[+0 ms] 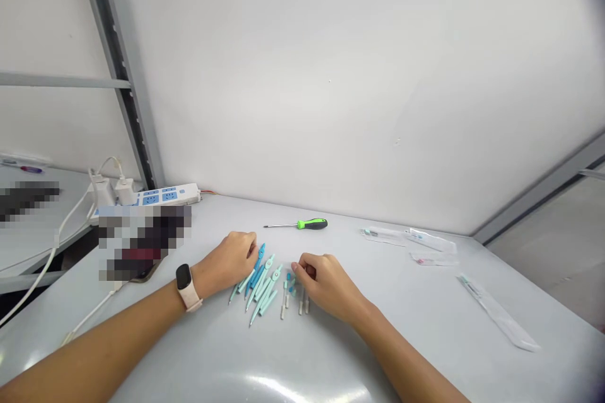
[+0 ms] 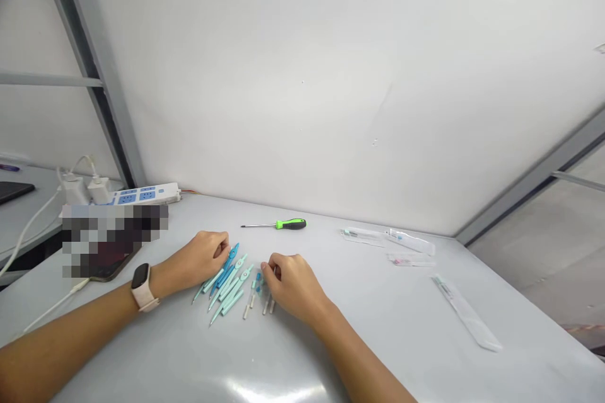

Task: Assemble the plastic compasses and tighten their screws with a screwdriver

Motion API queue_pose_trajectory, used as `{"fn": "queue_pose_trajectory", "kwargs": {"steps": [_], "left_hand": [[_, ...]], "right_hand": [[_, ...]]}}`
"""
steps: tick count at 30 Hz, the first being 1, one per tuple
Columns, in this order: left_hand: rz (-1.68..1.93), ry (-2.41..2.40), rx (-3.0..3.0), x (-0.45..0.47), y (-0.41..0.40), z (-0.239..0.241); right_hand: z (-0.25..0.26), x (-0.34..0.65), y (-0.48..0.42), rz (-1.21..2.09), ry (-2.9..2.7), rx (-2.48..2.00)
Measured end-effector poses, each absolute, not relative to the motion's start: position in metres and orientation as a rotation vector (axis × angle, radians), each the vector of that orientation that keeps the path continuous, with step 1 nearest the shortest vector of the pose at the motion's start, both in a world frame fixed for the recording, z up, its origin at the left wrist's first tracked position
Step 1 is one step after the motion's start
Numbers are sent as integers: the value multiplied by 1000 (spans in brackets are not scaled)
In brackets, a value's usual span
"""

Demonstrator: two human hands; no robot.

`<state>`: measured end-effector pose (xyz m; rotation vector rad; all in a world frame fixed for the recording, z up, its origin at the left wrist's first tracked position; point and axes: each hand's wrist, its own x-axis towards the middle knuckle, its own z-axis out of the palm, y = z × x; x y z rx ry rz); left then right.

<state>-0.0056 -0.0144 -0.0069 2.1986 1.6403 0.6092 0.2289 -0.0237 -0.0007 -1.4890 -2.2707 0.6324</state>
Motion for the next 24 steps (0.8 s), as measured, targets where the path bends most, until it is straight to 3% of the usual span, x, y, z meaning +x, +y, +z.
{"fn": "queue_pose_trajectory", "kwargs": {"steps": [24], "left_hand": [[575,1668,2178,-4,-14,-5]], "right_hand": [[2,228,-26,645,-2275,-1474]]}}
